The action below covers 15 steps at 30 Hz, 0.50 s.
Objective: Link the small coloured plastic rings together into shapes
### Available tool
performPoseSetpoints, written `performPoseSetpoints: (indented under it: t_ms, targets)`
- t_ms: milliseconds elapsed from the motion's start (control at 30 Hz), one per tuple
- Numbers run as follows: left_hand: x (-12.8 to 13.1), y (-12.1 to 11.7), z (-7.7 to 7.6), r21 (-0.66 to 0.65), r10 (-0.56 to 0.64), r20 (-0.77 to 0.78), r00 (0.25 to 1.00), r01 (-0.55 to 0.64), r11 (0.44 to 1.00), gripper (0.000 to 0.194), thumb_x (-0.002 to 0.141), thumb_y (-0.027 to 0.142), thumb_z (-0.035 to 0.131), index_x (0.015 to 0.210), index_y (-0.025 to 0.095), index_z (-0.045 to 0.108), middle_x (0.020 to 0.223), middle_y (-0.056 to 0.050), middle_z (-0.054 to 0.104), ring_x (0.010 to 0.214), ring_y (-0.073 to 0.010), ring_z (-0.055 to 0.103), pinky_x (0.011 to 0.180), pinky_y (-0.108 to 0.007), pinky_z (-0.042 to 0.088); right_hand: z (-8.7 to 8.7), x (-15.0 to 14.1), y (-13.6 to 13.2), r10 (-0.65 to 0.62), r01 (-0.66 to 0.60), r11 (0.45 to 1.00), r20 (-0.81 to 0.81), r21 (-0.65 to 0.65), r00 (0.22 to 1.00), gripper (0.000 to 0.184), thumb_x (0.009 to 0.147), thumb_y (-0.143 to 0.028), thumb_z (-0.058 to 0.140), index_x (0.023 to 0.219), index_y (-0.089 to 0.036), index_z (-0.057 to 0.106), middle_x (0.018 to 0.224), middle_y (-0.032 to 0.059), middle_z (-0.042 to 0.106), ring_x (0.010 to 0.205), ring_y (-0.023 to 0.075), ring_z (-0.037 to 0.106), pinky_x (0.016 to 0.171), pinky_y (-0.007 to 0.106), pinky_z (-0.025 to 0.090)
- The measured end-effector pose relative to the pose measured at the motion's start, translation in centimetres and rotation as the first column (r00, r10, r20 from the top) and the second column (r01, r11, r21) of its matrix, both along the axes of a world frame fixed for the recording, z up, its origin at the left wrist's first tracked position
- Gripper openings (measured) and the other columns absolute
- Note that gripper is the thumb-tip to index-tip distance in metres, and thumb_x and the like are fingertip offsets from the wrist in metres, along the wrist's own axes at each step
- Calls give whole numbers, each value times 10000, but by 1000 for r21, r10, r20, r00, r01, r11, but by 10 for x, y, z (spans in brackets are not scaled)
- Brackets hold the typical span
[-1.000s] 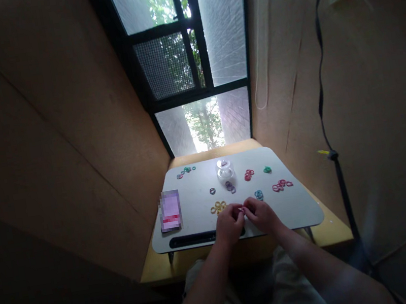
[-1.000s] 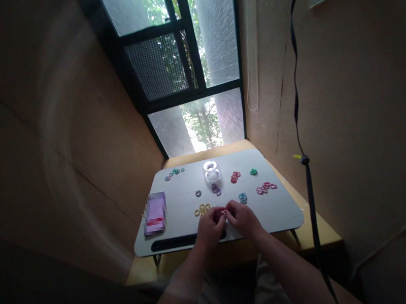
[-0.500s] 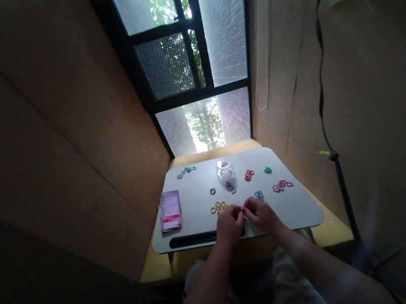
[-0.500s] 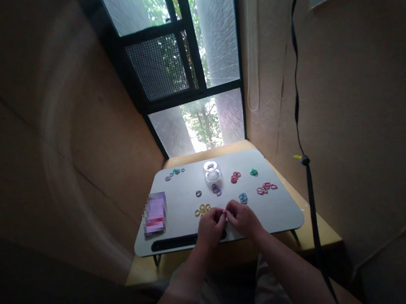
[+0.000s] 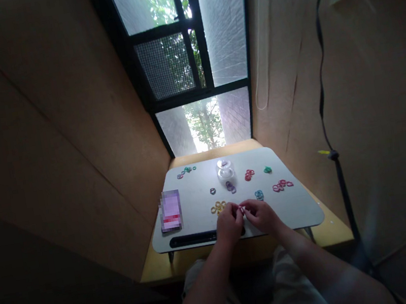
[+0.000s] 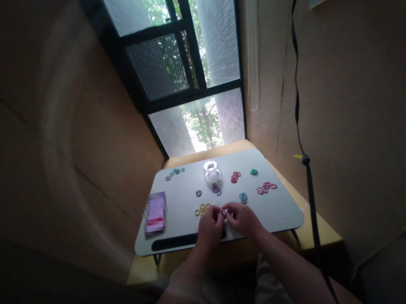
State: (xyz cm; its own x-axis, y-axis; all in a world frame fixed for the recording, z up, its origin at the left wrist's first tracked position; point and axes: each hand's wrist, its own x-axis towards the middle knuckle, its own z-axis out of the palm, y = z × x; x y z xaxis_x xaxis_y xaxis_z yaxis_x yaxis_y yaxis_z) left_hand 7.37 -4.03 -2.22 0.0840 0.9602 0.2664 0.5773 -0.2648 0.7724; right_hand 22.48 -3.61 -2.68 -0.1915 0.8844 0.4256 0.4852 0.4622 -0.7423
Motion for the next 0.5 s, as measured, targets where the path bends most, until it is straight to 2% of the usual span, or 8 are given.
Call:
performPoseSetpoints:
  t_ms: [233, 500]
  targets:
    - [0, 0, 0, -6, 1, 46, 999, -1, 1000, 56, 847, 222, 505, 868, 218, 557, 752, 13, 639, 698, -131, 577, 658, -242, 385, 1, -1, 0, -13, 13, 1000, 8, 24, 1000, 155, 813, -217, 544, 865, -192, 688, 700, 11, 657, 570, 124, 548, 559, 228, 422]
    - [-2, -2, 1, -3, -30, 58, 998, 30, 1000, 111, 833, 175, 487, 898, 227, 560, 744, 26, 621, 689, -127, 568, 649, -235, 390, 2, -1, -2, -38, 37, 999, 46, 14, 998, 140, 823, -258, 543, 740, -195, 637, 633, 0, 620, 547, 124, 520, 545, 228, 395]
